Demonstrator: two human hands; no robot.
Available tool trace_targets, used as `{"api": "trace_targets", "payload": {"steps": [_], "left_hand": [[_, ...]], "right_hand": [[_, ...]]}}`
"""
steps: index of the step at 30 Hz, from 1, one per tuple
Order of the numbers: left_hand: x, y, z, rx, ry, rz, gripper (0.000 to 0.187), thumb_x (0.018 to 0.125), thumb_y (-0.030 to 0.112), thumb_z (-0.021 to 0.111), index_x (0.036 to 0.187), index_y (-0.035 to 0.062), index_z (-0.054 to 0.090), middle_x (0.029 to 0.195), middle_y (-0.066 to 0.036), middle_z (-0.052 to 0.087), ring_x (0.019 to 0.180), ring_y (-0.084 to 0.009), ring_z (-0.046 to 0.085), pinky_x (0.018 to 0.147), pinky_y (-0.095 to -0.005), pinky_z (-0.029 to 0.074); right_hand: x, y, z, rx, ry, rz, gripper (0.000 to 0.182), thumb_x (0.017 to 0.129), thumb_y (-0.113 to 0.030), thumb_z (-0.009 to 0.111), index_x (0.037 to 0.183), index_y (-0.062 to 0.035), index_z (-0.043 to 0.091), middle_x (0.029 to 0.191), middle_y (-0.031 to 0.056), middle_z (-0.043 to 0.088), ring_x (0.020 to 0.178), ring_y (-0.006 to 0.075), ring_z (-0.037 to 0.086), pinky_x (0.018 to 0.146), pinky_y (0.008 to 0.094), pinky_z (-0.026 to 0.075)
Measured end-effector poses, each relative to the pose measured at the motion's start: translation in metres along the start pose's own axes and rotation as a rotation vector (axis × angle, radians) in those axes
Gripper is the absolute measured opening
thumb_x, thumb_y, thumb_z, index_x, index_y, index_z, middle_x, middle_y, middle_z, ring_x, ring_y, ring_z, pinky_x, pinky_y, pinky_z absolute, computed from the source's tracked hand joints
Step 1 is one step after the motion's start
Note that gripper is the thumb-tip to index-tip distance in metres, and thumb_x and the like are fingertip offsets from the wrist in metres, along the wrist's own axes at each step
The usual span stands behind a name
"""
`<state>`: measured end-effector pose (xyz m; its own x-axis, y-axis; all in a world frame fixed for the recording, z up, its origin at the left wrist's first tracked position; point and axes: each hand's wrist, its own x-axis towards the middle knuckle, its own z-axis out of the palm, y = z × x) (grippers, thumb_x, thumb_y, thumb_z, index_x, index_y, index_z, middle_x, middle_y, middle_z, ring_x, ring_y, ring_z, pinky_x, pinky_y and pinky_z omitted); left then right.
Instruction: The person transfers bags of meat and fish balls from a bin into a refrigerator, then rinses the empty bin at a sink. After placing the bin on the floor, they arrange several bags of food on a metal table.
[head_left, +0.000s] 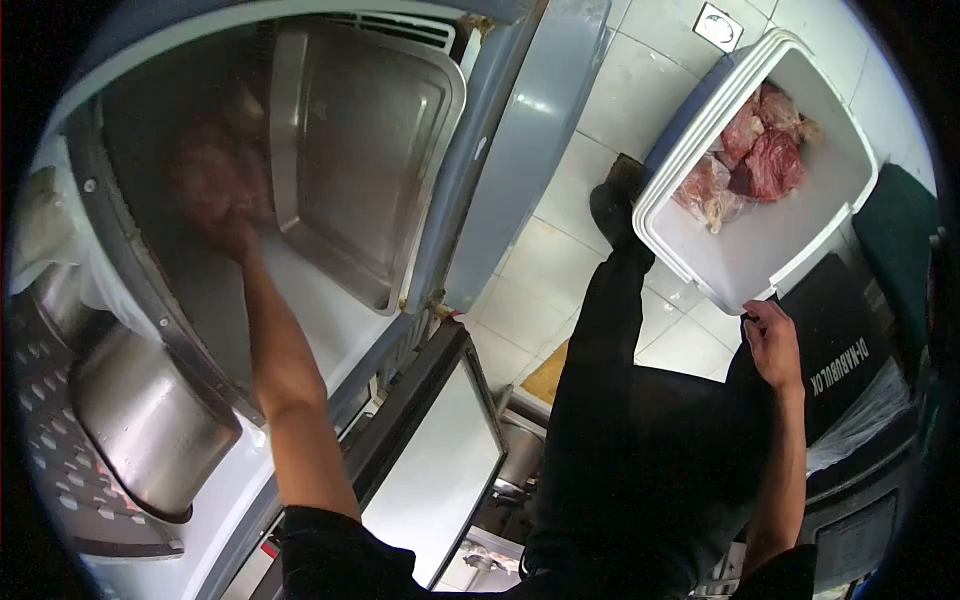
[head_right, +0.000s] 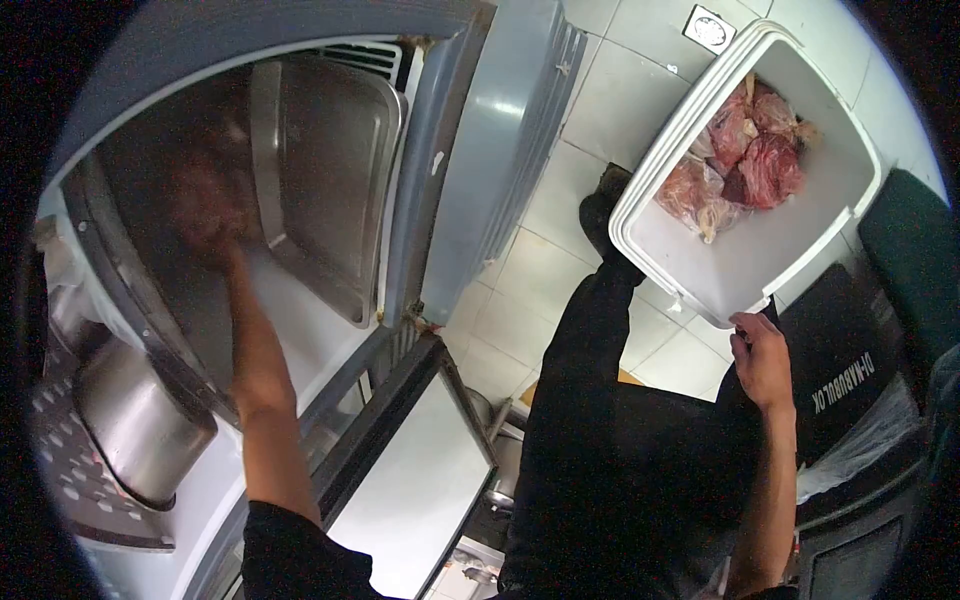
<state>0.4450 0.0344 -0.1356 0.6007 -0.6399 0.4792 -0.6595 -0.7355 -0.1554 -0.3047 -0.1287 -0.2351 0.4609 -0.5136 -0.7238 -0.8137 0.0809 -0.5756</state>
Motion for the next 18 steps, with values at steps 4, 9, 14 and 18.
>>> {"api": "trace_targets", "payload": {"steps": [4,9,14,18], "left_hand": [[0.005,-0.031,0.015,-0.015,-0.18,-0.004,0.066,0.072,0.036,0.073,0.123,0.0021,0.048,0.125,-0.014,0.05,0.112,-0.0296,0.05,0.096,-0.0407,0.041],[0.029,-0.072,0.012,-0.199,-0.407,-0.082,0.075,0.075,0.043,0.072,0.131,0.0036,0.043,0.131,-0.013,0.047,0.114,-0.0294,0.049,0.099,-0.0401,0.039],[0.022,0.004,-0.018,-0.38,-0.354,-0.173,0.057,0.078,0.035,0.068,0.121,0.0021,0.052,0.12,-0.012,0.055,0.106,-0.0245,0.054,0.089,-0.0366,0.045],[0.021,0.136,-0.049,-0.217,-0.197,0.146,0.054,0.081,0.038,0.065,0.123,0.0066,0.055,0.12,-0.013,0.056,0.111,-0.0277,0.052,0.097,-0.0406,0.038]], "right_hand": [[-0.008,0.01,-0.008,-0.006,0.029,0.001,0.026,0.077,0.004,0.058,0.103,0.0006,0.059,0.094,0.0176,0.062,0.082,0.0308,0.063,0.073,0.0354,0.05],[-0.009,0.021,0.0,-0.058,0.013,-0.104,0.026,0.077,0.004,0.059,0.103,0.0015,0.058,0.093,0.0179,0.061,0.08,0.0313,0.062,0.071,0.0352,0.05],[-0.014,0.01,0.01,-0.008,-0.013,-0.052,0.026,0.077,0.003,0.059,0.103,0.0014,0.058,0.093,0.0182,0.062,0.081,0.0312,0.062,0.072,0.0355,0.05],[-0.014,0.006,0.012,0.025,-0.021,-0.04,0.026,0.077,0.004,0.06,0.104,0.0012,0.058,0.095,0.018,0.062,0.084,0.0308,0.063,0.073,0.0353,0.051]]}}
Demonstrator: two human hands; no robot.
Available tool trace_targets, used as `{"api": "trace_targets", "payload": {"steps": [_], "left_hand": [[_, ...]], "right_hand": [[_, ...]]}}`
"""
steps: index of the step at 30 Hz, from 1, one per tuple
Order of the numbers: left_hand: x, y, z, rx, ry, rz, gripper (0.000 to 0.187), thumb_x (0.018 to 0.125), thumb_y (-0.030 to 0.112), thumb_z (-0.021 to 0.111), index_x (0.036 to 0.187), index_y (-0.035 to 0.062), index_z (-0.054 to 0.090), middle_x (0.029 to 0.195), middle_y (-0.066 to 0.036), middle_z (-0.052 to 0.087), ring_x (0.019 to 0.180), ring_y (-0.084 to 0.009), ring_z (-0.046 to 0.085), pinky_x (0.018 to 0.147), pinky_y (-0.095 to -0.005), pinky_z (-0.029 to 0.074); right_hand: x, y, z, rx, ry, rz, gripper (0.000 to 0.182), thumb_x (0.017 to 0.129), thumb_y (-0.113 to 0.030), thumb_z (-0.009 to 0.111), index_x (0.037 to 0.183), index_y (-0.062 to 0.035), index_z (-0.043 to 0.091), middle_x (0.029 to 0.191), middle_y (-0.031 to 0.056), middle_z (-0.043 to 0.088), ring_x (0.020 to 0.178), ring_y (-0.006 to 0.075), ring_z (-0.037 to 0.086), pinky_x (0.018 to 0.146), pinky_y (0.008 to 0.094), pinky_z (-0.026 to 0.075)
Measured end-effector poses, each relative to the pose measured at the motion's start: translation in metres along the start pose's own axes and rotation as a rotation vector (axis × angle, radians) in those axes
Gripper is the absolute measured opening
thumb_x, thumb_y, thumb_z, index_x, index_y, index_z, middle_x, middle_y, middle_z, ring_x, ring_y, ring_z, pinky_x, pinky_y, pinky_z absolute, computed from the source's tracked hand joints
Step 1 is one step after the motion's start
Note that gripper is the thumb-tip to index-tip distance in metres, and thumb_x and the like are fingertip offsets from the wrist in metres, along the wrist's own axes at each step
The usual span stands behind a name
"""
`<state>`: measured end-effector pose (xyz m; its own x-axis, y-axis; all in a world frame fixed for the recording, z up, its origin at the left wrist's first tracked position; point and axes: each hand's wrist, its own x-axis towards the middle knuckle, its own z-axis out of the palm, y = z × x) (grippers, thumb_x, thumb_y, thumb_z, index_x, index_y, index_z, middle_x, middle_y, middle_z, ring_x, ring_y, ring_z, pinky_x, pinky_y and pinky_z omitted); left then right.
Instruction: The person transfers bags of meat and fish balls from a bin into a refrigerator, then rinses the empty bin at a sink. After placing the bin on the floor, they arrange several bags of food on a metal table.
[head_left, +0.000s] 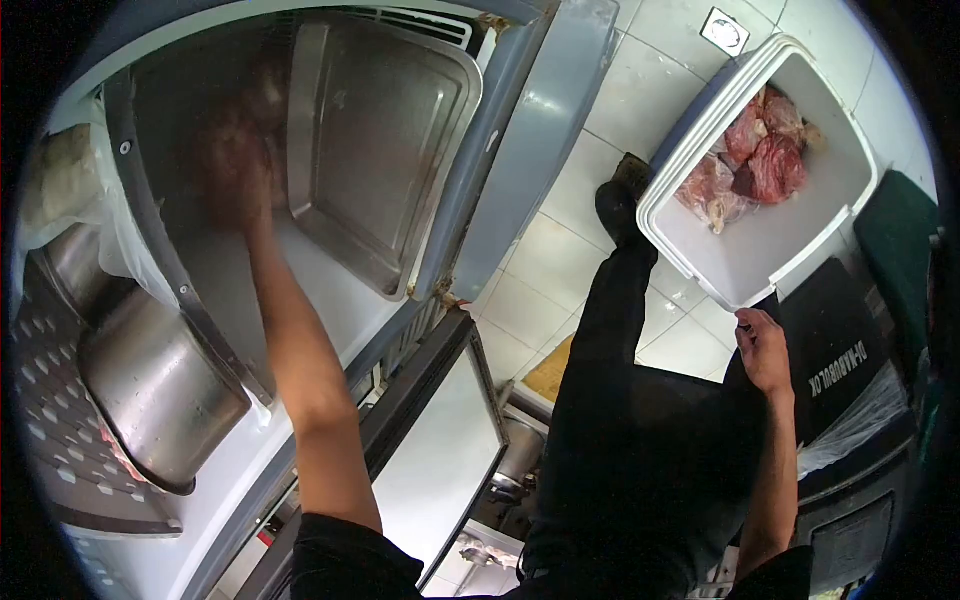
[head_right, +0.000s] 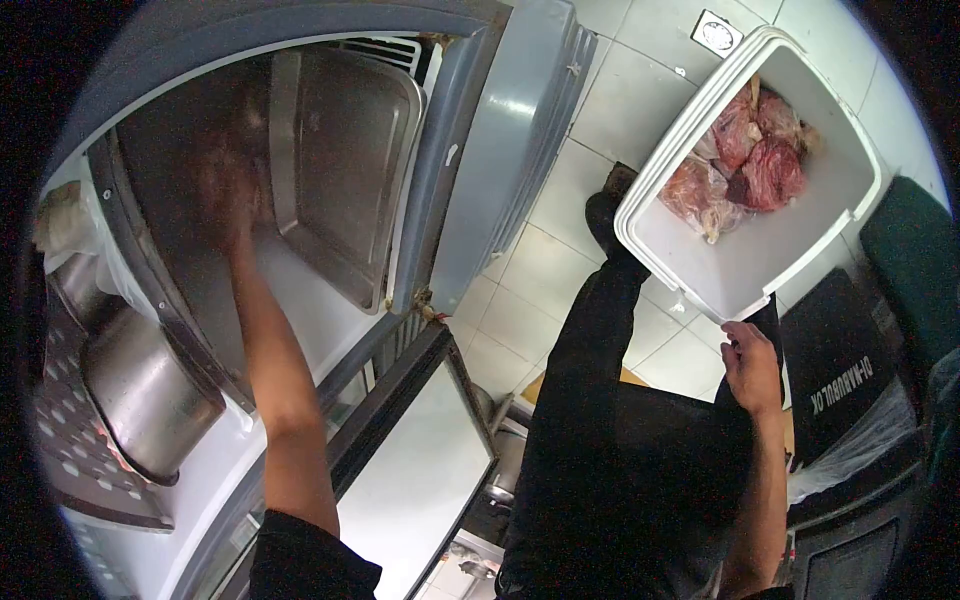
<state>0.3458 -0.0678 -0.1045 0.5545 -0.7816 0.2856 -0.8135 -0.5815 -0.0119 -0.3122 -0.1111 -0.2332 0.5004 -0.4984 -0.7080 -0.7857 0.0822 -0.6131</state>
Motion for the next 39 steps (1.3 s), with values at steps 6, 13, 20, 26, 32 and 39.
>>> {"api": "trace_targets", "payload": {"steps": [6,13,20,26,32,39], "left_hand": [[-0.006,0.167,0.044,-0.166,-0.288,0.428,0.053,0.077,0.054,0.064,0.114,0.0156,0.064,0.127,-0.018,0.051,0.121,-0.0354,0.044,0.102,-0.0419,0.033],[-0.004,0.18,0.075,-0.237,-0.333,0.269,0.039,0.072,0.032,0.056,0.1,0.0053,0.065,0.114,-0.021,0.053,0.111,-0.0367,0.046,0.096,-0.0424,0.036],[-0.005,0.177,0.078,-0.202,-0.317,0.251,0.045,0.073,0.031,0.057,0.106,0.0012,0.061,0.116,-0.022,0.053,0.107,-0.0365,0.048,0.095,-0.0417,0.036],[-0.024,0.193,0.047,-0.38,-0.121,0.169,0.044,0.086,0.036,0.057,0.113,0.0011,0.059,0.121,-0.022,0.052,0.112,-0.0329,0.049,0.096,-0.0388,0.037],[-0.126,0.28,-0.017,-0.575,-0.001,-0.049,0.026,0.084,0.013,0.062,0.106,0.0015,0.059,0.122,-0.014,0.055,0.114,-0.0243,0.05,0.095,-0.0347,0.039],[-0.24,0.394,-0.04,-0.956,-0.832,-0.008,0.028,0.082,0.007,0.062,0.109,0.0007,0.059,0.107,-0.013,0.062,0.097,-0.0241,0.06,0.083,-0.0325,0.046]], "right_hand": [[0.001,0.007,0.006,0.016,-0.001,0.012,0.027,0.077,0.004,0.059,0.104,0.0007,0.058,0.096,0.0177,0.062,0.087,0.0305,0.063,0.074,0.0347,0.051],[0.003,0.0,0.002,0.028,-0.02,0.029,0.029,0.078,0.002,0.06,0.107,-0.0006,0.058,0.094,0.0172,0.063,0.075,0.0282,0.062,0.069,0.0336,0.05],[-0.001,0.007,-0.009,0.023,0.0,0.028,0.028,0.078,0.003,0.059,0.105,0.0,0.059,0.096,0.0177,0.062,0.082,0.0296,0.063,0.072,0.0354,0.051],[-0.013,0.028,-0.01,0.076,-0.005,0.021,0.027,0.078,0.002,0.058,0.105,0.0,0.058,0.098,0.0177,0.061,0.083,0.0306,0.063,0.073,0.0356,0.051],[-0.022,0.037,-0.028,0.138,-0.007,0.011,0.027,0.078,0.003,0.059,0.105,0.0013,0.058,0.097,0.0176,0.061,0.082,0.0293,0.063,0.071,0.034,0.052],[0.009,0.051,-0.059,0.132,0.095,-0.055,0.037,0.075,-0.003,0.063,0.112,-0.0002,0.058,0.109,0.02,0.061,0.096,0.0316,0.061,0.085,0.0372,0.049]]}}
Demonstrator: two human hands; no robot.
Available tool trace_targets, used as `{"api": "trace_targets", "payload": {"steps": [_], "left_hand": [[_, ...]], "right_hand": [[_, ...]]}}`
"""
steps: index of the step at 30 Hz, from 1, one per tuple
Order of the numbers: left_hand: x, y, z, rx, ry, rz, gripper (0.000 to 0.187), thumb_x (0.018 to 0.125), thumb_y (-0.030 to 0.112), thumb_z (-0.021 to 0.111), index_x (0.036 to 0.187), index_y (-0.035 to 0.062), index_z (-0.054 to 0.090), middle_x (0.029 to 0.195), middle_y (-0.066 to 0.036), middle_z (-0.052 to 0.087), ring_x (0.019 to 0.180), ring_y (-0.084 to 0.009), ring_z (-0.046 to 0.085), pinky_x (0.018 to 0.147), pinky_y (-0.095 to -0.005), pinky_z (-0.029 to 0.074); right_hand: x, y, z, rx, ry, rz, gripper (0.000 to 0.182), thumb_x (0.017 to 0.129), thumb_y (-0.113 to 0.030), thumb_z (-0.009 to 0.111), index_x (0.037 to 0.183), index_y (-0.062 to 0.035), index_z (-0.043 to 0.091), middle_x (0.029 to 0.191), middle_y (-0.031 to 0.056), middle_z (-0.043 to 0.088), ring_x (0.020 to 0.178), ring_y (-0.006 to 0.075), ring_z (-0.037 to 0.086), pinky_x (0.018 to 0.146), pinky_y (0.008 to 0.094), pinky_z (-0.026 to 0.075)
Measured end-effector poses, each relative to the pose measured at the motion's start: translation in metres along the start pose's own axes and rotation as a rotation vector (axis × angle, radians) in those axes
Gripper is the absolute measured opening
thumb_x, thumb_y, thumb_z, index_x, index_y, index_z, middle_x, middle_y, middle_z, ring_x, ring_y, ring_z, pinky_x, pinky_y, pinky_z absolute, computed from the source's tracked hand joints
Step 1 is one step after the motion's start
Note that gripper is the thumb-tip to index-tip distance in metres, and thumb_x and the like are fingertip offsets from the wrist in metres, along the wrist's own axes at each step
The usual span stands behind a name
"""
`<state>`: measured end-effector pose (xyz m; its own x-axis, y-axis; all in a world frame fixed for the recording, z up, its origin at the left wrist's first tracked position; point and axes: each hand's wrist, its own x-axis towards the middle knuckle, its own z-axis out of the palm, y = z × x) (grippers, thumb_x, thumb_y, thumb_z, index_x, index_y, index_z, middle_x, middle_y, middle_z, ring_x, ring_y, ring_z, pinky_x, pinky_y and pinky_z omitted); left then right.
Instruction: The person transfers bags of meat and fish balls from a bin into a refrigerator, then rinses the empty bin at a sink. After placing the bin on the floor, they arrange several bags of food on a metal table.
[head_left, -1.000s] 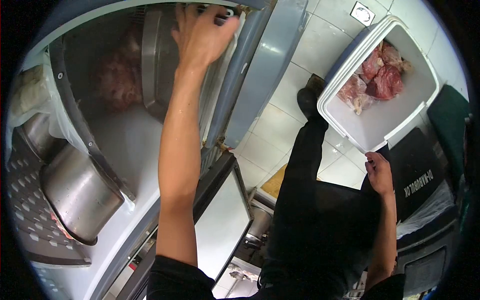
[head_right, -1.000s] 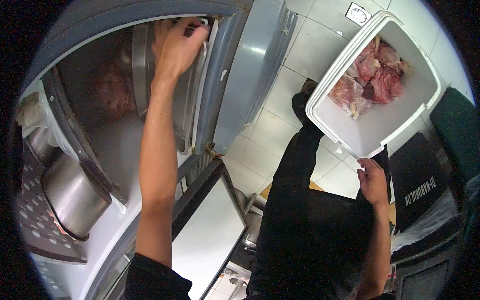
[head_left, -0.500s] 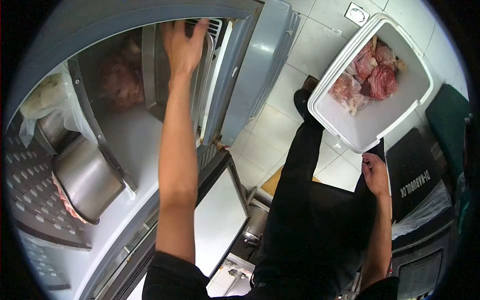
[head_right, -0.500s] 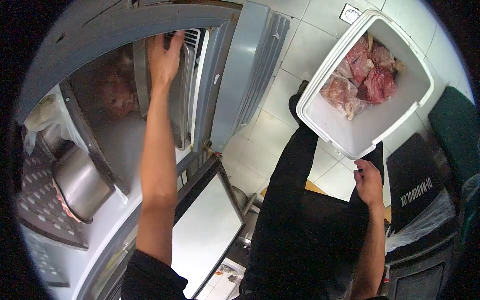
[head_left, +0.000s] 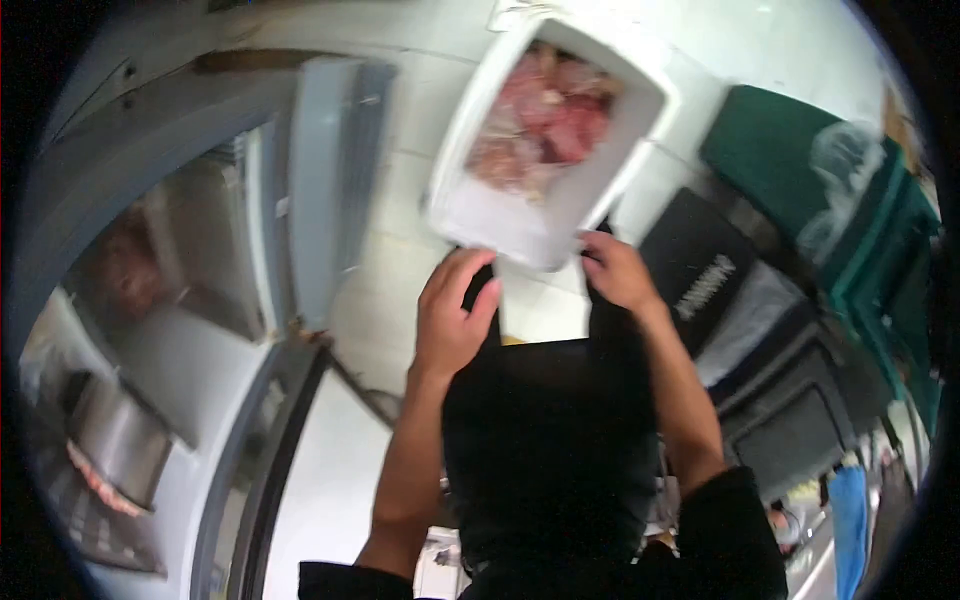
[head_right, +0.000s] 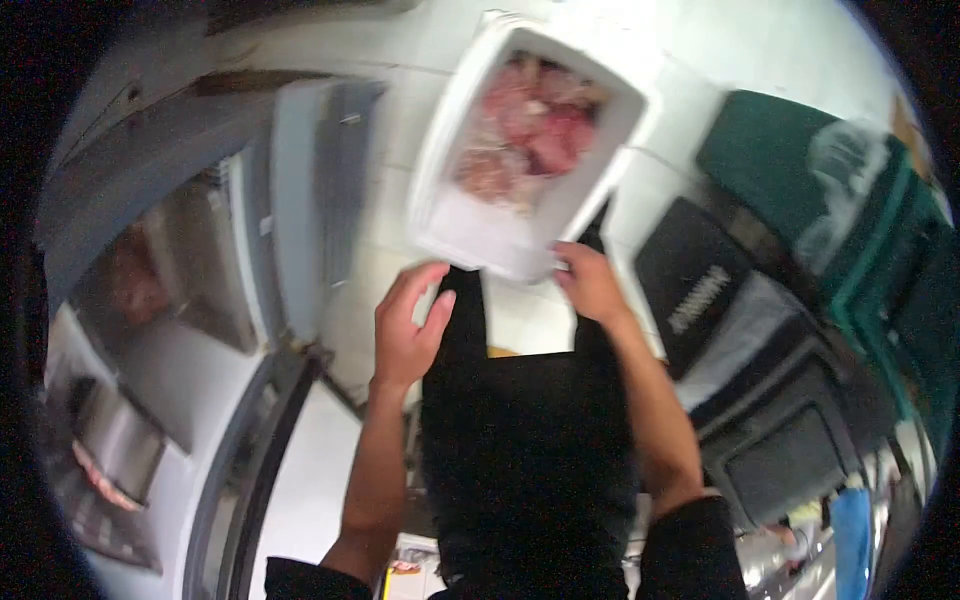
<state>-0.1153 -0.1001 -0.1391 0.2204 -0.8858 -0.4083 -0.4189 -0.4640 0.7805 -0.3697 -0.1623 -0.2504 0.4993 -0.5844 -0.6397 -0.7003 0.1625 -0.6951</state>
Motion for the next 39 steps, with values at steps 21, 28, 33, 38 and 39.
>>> {"api": "trace_targets", "payload": {"steps": [21,28,33,38,39], "left_hand": [[-0.035,-0.023,0.114,-0.332,0.003,-0.532,0.021,0.085,0.004,0.058,0.106,0.0025,0.059,0.098,-0.011,0.063,0.086,-0.0208,0.062,0.073,-0.0294,0.049],[-0.01,-0.041,0.142,-0.501,-0.083,-0.639,0.024,0.091,0.02,0.055,0.109,0.0036,0.059,0.101,-0.01,0.063,0.088,-0.0172,0.061,0.078,-0.03,0.049],[0.042,-0.058,0.127,-1.597,0.142,-1.217,0.049,0.09,0.041,0.055,0.124,0.0056,0.051,0.113,-0.015,0.061,0.097,-0.0234,0.061,0.087,-0.0374,0.049],[0.03,-0.054,0.081,-1.773,-0.156,-0.894,0.046,0.08,0.012,0.064,0.124,0.0024,0.052,0.115,-0.016,0.06,0.105,-0.0269,0.059,0.093,-0.0427,0.049],[0.026,-0.052,0.071,-1.878,-0.277,-0.74,0.046,0.077,0.006,0.064,0.121,-0.0003,0.052,0.112,-0.015,0.062,0.101,-0.0258,0.061,0.094,-0.0422,0.049]], "right_hand": [[0.243,0.093,-0.008,-0.51,0.066,0.311,0.04,0.083,-0.033,0.057,0.109,-0.0035,0.051,0.102,0.0237,0.063,0.096,0.0418,0.06,0.085,0.049,0.047],[0.148,0.043,0.005,-0.208,0.124,0.066,0.023,0.078,-0.018,0.057,0.097,-0.0048,0.058,0.09,0.0247,0.062,0.088,0.0445,0.059,0.078,0.051,0.046],[0.026,-0.049,0.003,0.023,0.176,-0.23,0.016,0.066,0.002,0.055,0.08,-0.0058,0.053,0.077,0.0213,0.054,0.075,0.0448,0.054,0.063,0.0493,0.043],[-0.033,-0.109,-0.006,-0.406,-0.056,-0.612,0.029,0.055,-0.001,0.061,0.08,-0.0165,0.062,0.078,0.0037,0.047,0.075,0.0265,0.045,0.063,0.0381,0.034],[-0.031,-0.117,-0.004,-0.464,-0.078,-0.675,0.03,0.054,-0.002,0.061,0.079,-0.0176,0.062,0.079,0.0018,0.046,0.075,0.0249,0.044,0.063,0.0376,0.033]]}}
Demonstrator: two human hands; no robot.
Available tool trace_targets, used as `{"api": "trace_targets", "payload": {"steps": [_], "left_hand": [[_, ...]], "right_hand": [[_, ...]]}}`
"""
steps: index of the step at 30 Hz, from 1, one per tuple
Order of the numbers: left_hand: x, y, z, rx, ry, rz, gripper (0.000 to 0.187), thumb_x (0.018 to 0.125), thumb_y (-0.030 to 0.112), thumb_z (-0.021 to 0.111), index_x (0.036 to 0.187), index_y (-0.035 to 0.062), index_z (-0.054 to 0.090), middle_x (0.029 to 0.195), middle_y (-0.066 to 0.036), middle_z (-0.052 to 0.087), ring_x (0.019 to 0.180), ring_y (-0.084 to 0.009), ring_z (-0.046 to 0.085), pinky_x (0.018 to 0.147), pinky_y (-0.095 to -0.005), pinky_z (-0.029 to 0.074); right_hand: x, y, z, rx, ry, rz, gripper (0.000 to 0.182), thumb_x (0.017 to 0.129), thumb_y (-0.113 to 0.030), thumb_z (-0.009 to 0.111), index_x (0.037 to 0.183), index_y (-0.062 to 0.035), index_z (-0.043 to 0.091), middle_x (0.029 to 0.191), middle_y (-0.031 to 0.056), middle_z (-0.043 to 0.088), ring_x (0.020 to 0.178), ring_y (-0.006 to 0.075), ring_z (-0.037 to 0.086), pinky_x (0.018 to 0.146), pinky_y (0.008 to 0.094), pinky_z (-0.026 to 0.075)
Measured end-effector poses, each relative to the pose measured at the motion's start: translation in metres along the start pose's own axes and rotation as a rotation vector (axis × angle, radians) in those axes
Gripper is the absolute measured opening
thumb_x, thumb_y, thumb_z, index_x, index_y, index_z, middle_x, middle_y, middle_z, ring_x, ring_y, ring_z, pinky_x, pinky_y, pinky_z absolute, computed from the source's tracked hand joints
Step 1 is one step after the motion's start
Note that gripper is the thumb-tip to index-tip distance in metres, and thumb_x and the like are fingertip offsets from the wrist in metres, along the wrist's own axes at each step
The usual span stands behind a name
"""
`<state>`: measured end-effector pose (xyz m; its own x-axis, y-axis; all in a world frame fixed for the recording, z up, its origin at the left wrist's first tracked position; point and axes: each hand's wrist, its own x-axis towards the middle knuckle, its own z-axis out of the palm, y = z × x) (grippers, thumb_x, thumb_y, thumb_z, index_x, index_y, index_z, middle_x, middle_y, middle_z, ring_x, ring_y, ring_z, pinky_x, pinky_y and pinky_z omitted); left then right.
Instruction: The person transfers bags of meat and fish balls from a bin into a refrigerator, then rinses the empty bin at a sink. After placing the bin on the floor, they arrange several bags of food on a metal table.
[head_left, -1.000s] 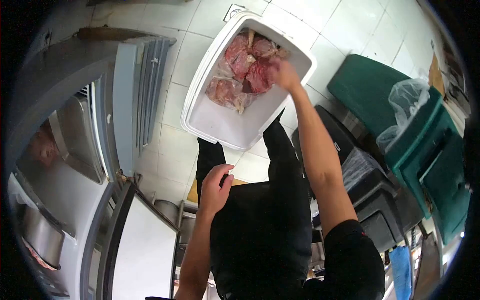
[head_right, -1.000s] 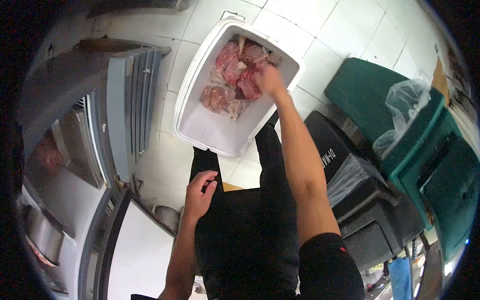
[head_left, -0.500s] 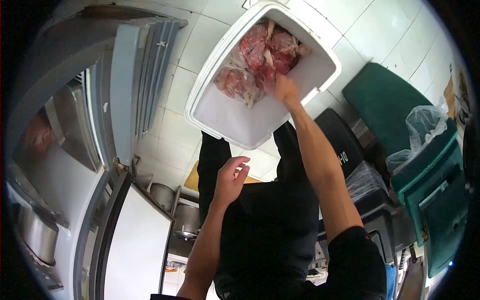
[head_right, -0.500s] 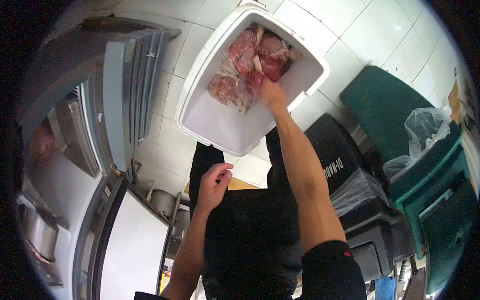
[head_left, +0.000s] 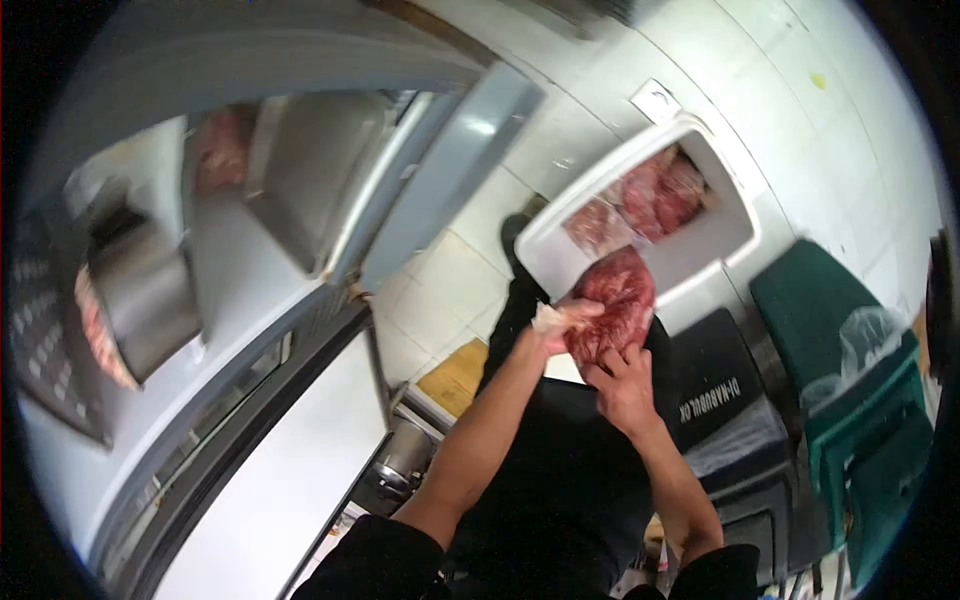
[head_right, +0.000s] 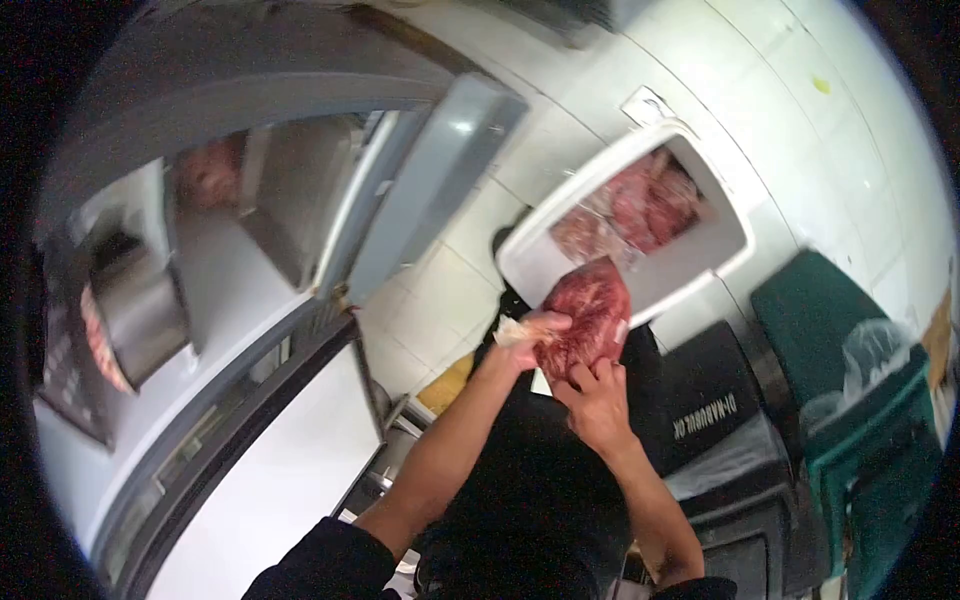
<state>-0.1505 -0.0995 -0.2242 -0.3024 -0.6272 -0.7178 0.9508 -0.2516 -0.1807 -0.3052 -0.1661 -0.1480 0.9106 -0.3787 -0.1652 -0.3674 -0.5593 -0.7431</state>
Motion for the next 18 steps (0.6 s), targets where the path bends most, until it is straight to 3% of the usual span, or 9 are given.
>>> {"api": "trace_targets", "payload": {"steps": [1,4,7,8,9,11,13,17,18], "left_hand": [[-0.013,0.008,0.007,-0.011,-0.013,0.129,0.052,0.074,0.003,0.065,0.124,0.0014,0.05,0.111,-0.014,0.061,0.1,-0.0253,0.061,0.092,-0.0414,0.05],[-0.047,0.041,-0.033,0.015,-0.019,0.474,0.058,0.068,-0.003,0.066,0.123,0.0027,0.049,0.107,-0.011,0.061,0.096,-0.022,0.062,0.085,-0.0373,0.053],[-0.151,0.125,-0.017,0.121,0.267,0.756,0.059,0.065,0.003,0.066,0.121,0.0016,0.049,0.108,-0.01,0.059,0.095,-0.0214,0.062,0.085,-0.0377,0.054],[-0.179,0.165,-0.055,0.295,0.19,0.888,0.06,0.061,0.001,0.069,0.119,0.0063,0.052,0.106,-0.007,0.058,0.096,-0.0199,0.06,0.08,-0.0343,0.055],[-0.213,0.186,0.003,0.384,0.285,1.055,0.063,0.061,0.0,0.068,0.121,0.0077,0.051,0.107,-0.009,0.058,0.1,-0.0222,0.059,0.082,-0.0362,0.055],[-0.264,0.234,0.022,0.536,0.651,1.17,0.048,0.069,0.005,0.065,0.115,0.005,0.053,0.1,-0.009,0.059,0.098,-0.0226,0.059,0.084,-0.037,0.054],[-0.315,0.326,-0.08,0.67,0.797,1.061,0.038,0.075,0.013,0.062,0.11,0.0008,0.055,0.095,-0.01,0.059,0.095,-0.0212,0.06,0.082,-0.0358,0.053],[-0.312,0.393,-0.127,0.57,0.901,1.098,0.043,0.078,0.019,0.061,0.112,-0.0062,0.054,0.099,-0.013,0.061,0.094,-0.0231,0.06,0.082,-0.0346,0.051],[-0.3,0.391,-0.125,0.723,1.198,1.102,0.048,0.077,0.02,0.062,0.116,-0.0076,0.052,0.108,-0.015,0.059,0.099,-0.0256,0.059,0.087,-0.0356,0.048]], "right_hand": [[0.007,-0.005,-0.002,-0.043,-0.134,-0.032,0.034,0.058,-0.006,0.064,0.09,-0.0183,0.065,0.087,0.0022,0.05,0.088,0.0267,0.048,0.07,0.0399,0.036],[0.051,-0.033,-0.019,0.091,-0.03,-0.16,0.041,0.058,-0.006,0.065,0.098,-0.0168,0.064,0.093,0.0037,0.052,0.089,0.0274,0.049,0.074,0.0416,0.038],[0.078,-0.057,-0.034,0.246,0.051,-0.055,0.041,0.064,-0.001,0.062,0.104,-0.0098,0.06,0.099,0.0084,0.055,0.091,0.0295,0.052,0.077,0.041,0.042],[0.08,-0.058,-0.03,0.299,0.091,-0.01,0.041,0.066,0.0,0.061,0.105,-0.0089,0.059,0.099,0.0103,0.056,0.09,0.0309,0.053,0.077,0.0407,0.043],[0.08,-0.058,-0.026,0.295,0.093,-0.014,0.041,0.066,0.0,0.061,0.105,-0.0089,0.059,0.099,0.0103,0.056,0.09,0.0309,0.053,0.077,0.0407,0.043],[0.076,-0.055,-0.017,0.276,0.057,0.193,0.043,0.068,0.003,0.059,0.11,-0.0074,0.056,0.096,0.0148,0.057,0.086,0.0348,0.055,0.076,0.0422,0.045],[0.065,-0.047,-0.004,0.29,0.008,0.245,0.044,0.069,0.003,0.059,0.112,-0.0072,0.054,0.096,0.0162,0.056,0.086,0.036,0.055,0.076,0.0433,0.045],[0.042,-0.028,0.012,0.28,-0.114,0.387,0.044,0.07,0.003,0.059,0.112,-0.0067,0.053,0.091,0.017,0.057,0.086,0.0367,0.056,0.075,0.045,0.046],[0.033,-0.025,0.014,0.301,-0.145,0.431,0.043,0.07,0.003,0.058,0.112,-0.0067,0.053,0.09,0.0167,0.057,0.086,0.0366,0.057,0.075,0.0451,0.047]]}}
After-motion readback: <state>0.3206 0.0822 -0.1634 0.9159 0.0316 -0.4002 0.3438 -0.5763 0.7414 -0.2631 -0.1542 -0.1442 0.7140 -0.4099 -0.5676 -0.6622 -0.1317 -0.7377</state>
